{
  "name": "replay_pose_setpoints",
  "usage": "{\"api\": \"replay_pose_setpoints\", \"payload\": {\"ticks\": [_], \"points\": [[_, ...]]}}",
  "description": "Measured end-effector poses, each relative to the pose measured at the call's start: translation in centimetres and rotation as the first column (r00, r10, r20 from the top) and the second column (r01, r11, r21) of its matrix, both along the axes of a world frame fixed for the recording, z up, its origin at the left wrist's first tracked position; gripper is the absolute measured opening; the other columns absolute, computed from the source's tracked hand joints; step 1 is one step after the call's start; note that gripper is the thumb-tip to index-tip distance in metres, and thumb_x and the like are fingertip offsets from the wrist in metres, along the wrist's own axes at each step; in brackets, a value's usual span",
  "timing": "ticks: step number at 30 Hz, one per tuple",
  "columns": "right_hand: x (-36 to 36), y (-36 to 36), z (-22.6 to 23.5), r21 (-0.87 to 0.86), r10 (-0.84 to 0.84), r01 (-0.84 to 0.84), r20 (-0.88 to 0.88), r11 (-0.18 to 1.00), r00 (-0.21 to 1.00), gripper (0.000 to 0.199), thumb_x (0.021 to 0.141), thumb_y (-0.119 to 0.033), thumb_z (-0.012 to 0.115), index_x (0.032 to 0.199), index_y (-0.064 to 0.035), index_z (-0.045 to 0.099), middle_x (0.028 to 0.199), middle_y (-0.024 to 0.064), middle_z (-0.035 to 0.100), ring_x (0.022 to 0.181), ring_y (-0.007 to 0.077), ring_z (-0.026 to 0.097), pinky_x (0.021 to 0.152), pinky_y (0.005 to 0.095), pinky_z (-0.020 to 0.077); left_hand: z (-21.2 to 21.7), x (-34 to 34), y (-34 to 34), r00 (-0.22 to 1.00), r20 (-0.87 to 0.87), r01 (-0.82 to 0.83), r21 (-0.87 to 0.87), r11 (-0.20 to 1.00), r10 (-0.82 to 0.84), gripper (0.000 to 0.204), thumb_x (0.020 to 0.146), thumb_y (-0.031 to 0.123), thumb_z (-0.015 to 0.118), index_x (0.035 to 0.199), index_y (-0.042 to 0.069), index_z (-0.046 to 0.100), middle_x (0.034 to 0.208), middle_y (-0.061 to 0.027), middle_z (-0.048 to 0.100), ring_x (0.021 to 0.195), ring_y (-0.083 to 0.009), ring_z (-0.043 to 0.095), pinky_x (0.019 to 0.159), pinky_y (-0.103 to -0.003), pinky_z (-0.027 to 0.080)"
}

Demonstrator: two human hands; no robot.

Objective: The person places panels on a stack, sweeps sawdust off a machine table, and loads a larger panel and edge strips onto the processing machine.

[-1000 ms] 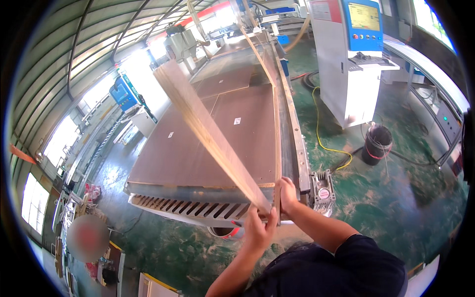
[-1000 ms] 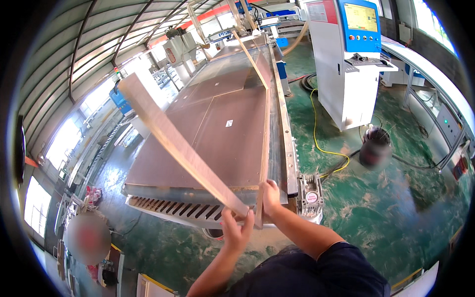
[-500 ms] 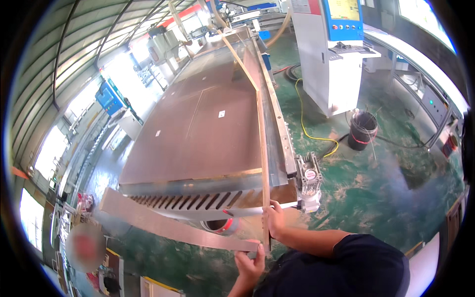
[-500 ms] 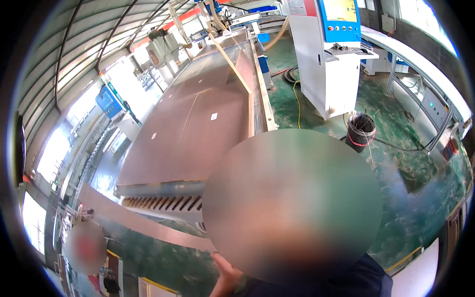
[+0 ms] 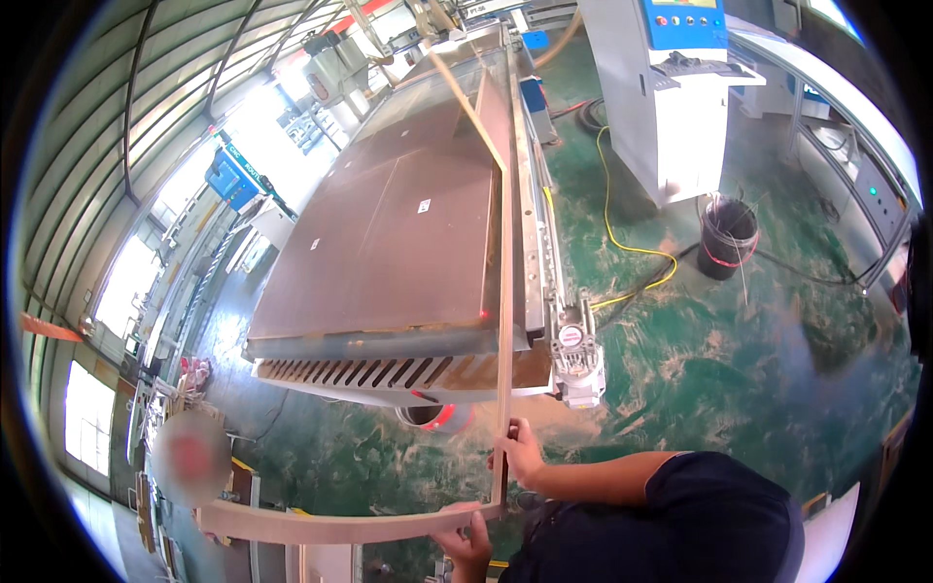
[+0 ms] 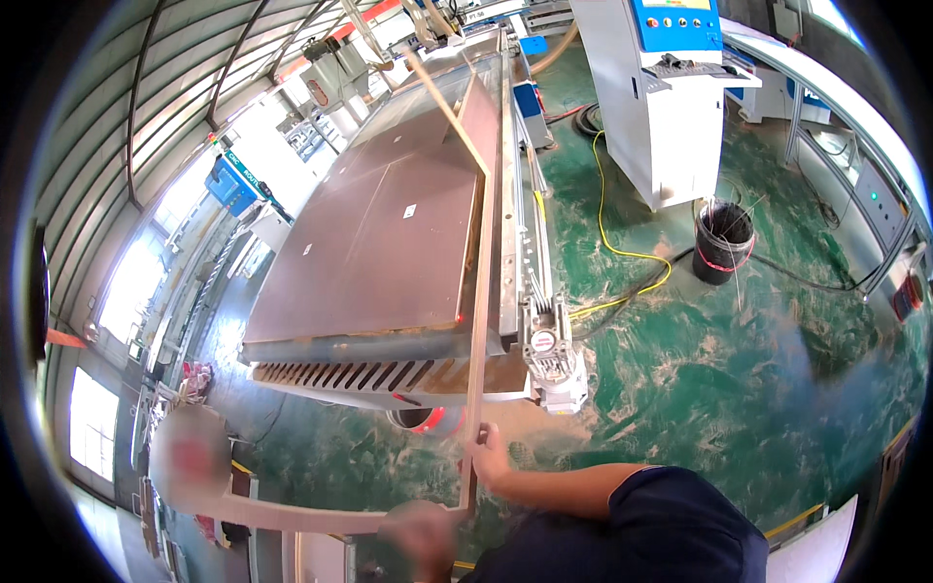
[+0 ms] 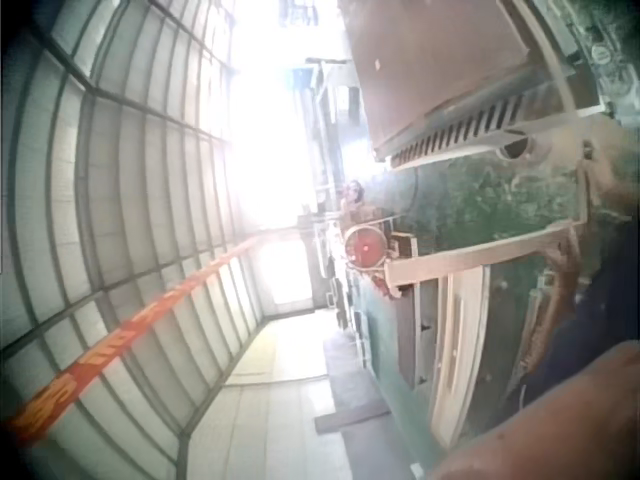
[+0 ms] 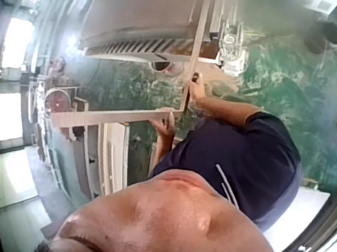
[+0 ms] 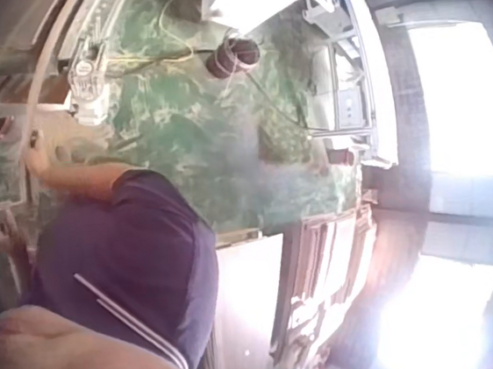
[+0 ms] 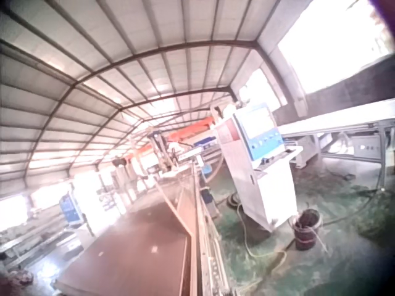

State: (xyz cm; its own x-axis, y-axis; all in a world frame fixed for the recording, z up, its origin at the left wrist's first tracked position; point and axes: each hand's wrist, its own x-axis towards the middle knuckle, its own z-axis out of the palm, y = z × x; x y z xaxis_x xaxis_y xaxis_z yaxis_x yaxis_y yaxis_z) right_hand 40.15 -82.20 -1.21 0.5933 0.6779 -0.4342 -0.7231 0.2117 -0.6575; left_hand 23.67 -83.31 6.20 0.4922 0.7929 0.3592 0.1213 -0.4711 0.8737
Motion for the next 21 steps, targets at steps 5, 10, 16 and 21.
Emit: {"api": "replay_pose_setpoints", "payload": {"ticks": [5, 10, 16, 21], "points": [[-1.9, -3.5, -3.4, -0.099, 0.209, -0.194, 0.174, 0.976, 0.962, 0.039, 0.081, 0.002, 0.056, 0.112, -0.0015, 0.032, 0.092, 0.0123, 0.049, 0.071, 0.0253, 0.061, 0.062, 0.0377, 0.0545, 0.4, -4.0, -4.2, 0.977, -0.205, -0.055, -0.025, 0.998, 0.049, 0.024, 0.088, 0.016, 0.054, 0.106, 0.0, 0.05, 0.095, -0.0112, 0.055, 0.087, -0.0203, 0.054, 0.076, -0.03, 0.045], [-3.7, -5.1, -1.0, -0.158, 0.385, -0.371, 0.07, 0.915, 0.92, 0.045, 0.081, 0.002, 0.057, 0.116, -0.001, 0.029, 0.092, 0.0121, 0.051, 0.081, 0.0263, 0.062, 0.062, 0.0405, 0.0554, 1.0, -5.9, -7.7, 0.988, -0.075, -0.143, -0.051, 0.988, 0.139, 0.023, 0.088, 0.016, 0.053, 0.104, 0.0, 0.051, 0.095, -0.0112, 0.056, 0.086, -0.02, 0.055, 0.076, -0.031, 0.045], [-8.6, -4.7, -1.5, -0.241, 0.498, -0.462, 0.114, 0.853, 0.86, 0.043, 0.082, -0.001, 0.059, 0.114, -0.001, 0.03, 0.096, 0.0131, 0.051, 0.085, 0.0273, 0.061, 0.064, 0.0431, 0.0563, 1.4, -10.2, -8.8, 0.982, -0.028, -0.187, -0.096, 0.978, 0.185, 0.021, 0.089, 0.015, 0.053, 0.103, -0.001, 0.052, 0.095, -0.0111, 0.056, 0.084, -0.0197, 0.055, 0.077, -0.031, 0.044], [-11.7, -6.2, 0.4, -0.203, 0.609, -0.586, 0.073, 0.785, 0.79, 0.045, 0.081, -0.009, 0.064, 0.112, -0.002, 0.033, 0.093, 0.0128, 0.055, 0.08, 0.0249, 0.062, 0.062, 0.0387, 0.0563, 0.8, -16.1, -9.5, 0.942, -0.276, -0.208, -0.033, 0.978, 0.191, 0.021, 0.089, 0.012, 0.052, 0.106, 0.0, 0.051, 0.096, -0.0109, 0.057, 0.087, -0.0168, 0.055, 0.072, -0.03, 0.046]]}}
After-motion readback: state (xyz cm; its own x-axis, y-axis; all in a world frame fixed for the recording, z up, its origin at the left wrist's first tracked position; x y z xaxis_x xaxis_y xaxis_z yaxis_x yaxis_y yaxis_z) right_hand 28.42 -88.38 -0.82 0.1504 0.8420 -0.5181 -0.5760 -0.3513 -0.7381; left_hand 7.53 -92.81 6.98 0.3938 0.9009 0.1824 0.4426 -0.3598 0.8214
